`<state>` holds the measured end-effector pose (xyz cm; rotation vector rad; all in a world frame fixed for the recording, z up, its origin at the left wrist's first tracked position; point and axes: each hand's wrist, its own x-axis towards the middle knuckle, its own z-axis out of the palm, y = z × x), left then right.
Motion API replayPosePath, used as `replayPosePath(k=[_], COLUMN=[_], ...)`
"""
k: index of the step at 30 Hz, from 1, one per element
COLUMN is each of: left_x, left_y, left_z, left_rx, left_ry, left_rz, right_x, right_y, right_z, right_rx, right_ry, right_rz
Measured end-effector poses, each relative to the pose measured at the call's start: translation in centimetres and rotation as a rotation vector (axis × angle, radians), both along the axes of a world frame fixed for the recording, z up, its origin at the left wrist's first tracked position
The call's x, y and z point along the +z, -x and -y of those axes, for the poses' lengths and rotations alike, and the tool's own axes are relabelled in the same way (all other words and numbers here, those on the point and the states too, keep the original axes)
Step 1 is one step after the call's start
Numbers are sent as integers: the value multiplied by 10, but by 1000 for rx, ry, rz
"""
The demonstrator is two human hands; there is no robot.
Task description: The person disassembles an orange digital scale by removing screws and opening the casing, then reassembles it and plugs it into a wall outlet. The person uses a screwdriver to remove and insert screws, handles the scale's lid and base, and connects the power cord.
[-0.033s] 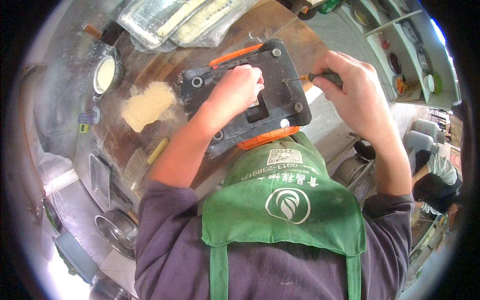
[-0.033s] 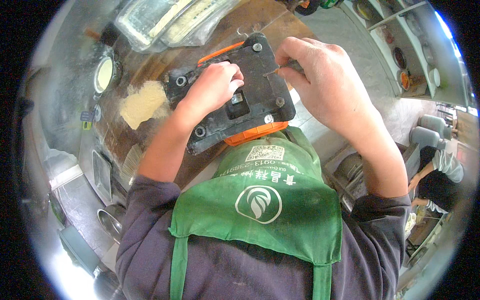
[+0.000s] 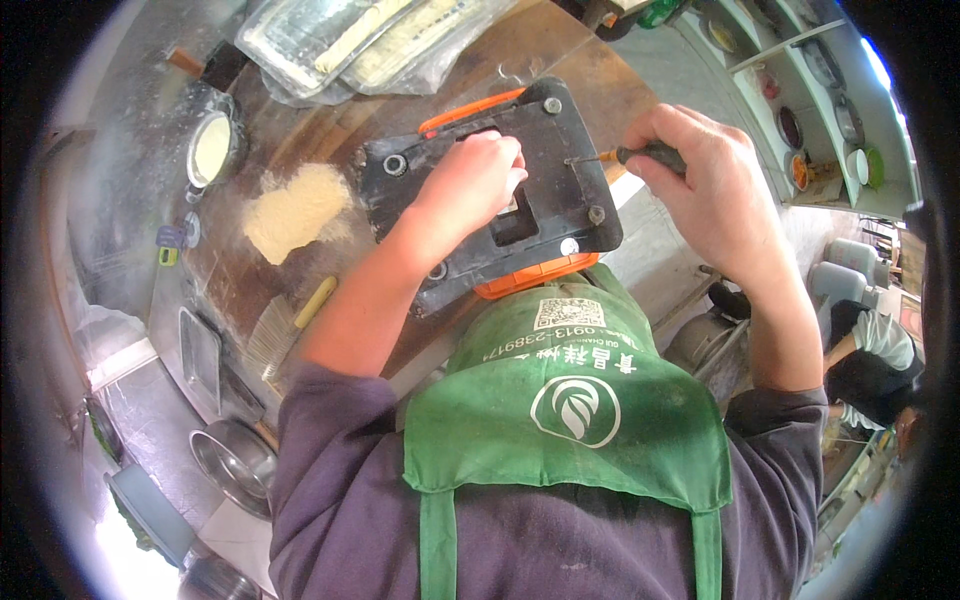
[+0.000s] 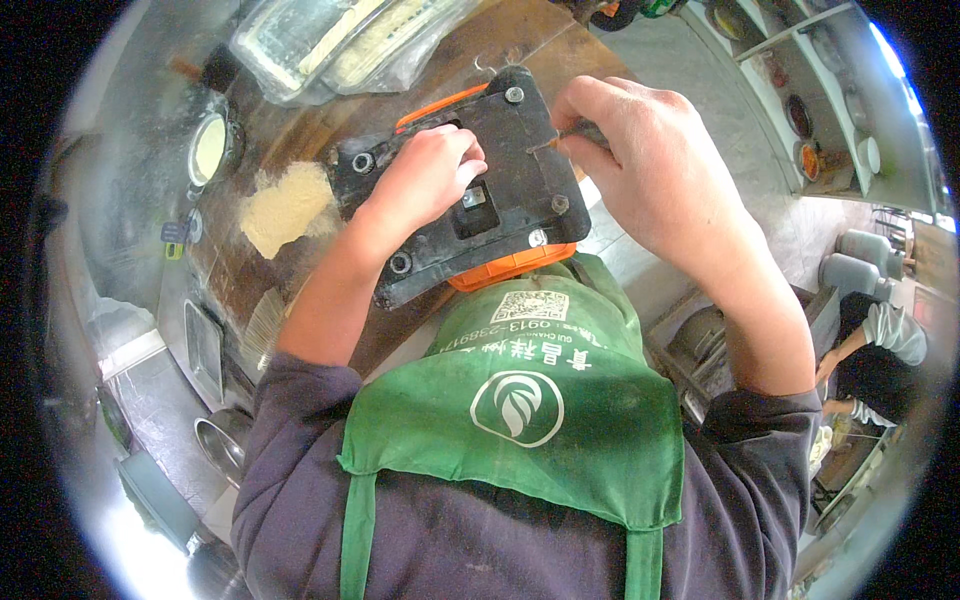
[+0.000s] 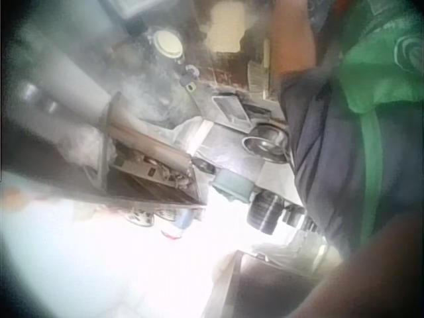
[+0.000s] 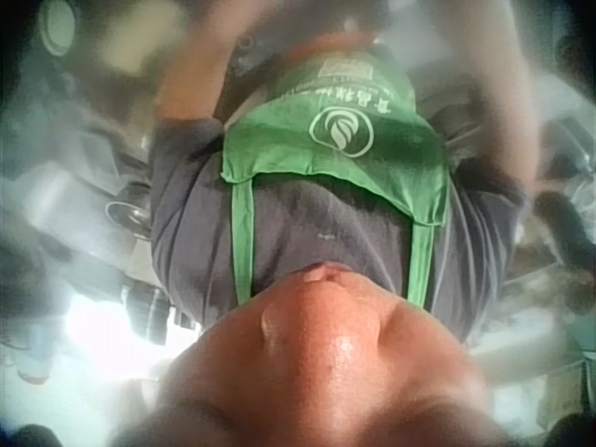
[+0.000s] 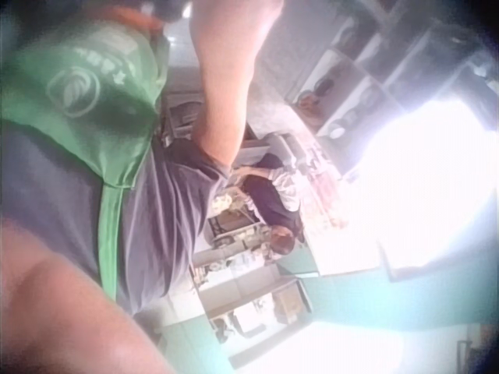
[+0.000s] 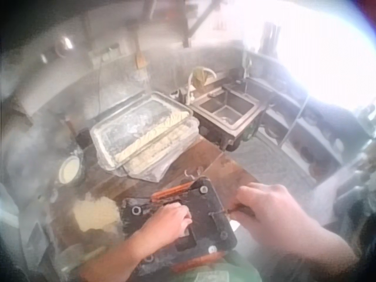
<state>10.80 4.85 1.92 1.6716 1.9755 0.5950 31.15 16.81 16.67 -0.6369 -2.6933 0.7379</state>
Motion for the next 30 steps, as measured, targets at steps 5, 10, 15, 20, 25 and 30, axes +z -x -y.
replayPosePath(k=[5, 10, 15, 20, 25, 30], left_x=[-8, -9, -5, -3, -3, -2], left_y=[-2, 5, 5, 6, 7, 6], left_z=[15, 18, 16, 16, 12, 10], left_rx=[34, 29, 49, 81, 94, 112], left_ry=[-129, -154, -117, -75, -68, -7], left_rz=[-21, 94, 122, 200, 166, 114], right_x=[13, 2, -6, -7, -9, -7], right_y=[-6, 1, 6, 10, 16, 14], right_z=[7, 12, 14, 16, 16, 17], right_rx=[-113, 8, 49, 67, 93, 57], right_ry=[72, 40, 70, 96, 96, 111], right_rz=[-82, -157, -118, -87, -119, -75])
